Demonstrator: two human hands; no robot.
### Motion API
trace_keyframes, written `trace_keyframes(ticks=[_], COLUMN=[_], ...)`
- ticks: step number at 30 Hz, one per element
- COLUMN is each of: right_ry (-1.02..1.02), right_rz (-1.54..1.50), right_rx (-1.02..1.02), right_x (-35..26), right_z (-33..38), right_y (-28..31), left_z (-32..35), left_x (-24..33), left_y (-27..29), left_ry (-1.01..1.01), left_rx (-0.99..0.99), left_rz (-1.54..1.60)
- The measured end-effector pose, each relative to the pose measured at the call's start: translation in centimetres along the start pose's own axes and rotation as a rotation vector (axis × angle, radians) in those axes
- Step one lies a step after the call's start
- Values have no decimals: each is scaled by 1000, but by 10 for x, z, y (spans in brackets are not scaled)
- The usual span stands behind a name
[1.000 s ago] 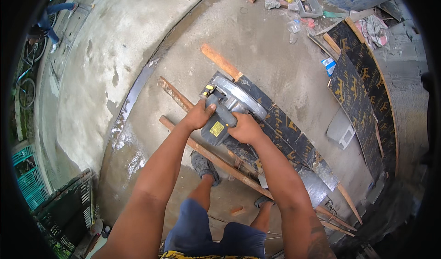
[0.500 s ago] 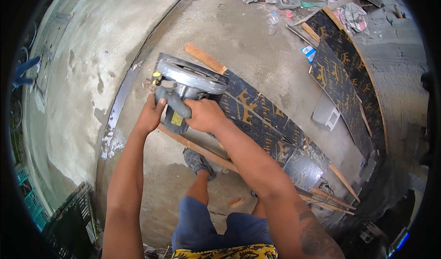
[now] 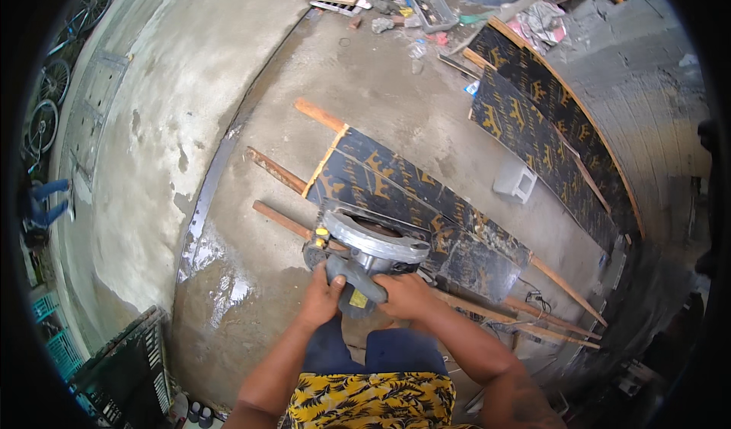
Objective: The person selects nails from a container, hammers nails into a plywood sheet to attach wooden strips, uses a circular saw to cut a strip, and continues hammering nails to secure the strips. The person works on a concrete floor with construction debris nearby.
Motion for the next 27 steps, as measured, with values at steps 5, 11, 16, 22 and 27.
trace_keyframes(ticks=[5, 11, 16, 22, 27], right_ry=[-270, -519, -541, -593, -762], right_rz=[-183, -442, -586, -844, -1003], right_rx=[-49, 210, 493, 662, 783], right_x=[62, 146, 210, 270, 290], right_z=[144, 330, 430, 489, 532], right_y=[-3, -32, -38, -34, -41], left_z=[42, 83, 145, 189, 199], left_x=[17, -3, -54, -51, -51], left_y=[-129, -203, -168, -196, -260], left_ry=[41, 60, 252, 240, 342], left_rx=[-286, -402, -171, -106, -190], left_rz=[-51, -322, -657, -820, -632])
Point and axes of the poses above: each hand's wrist, its own z-axis away from the middle knuckle, its own y-axis out of the back of the hand, x = y × z, the point moved 6 cm from there along -z, towards the middle knuckle, and after that the axes turned 15 degrees about z, right-handed, at the moved point
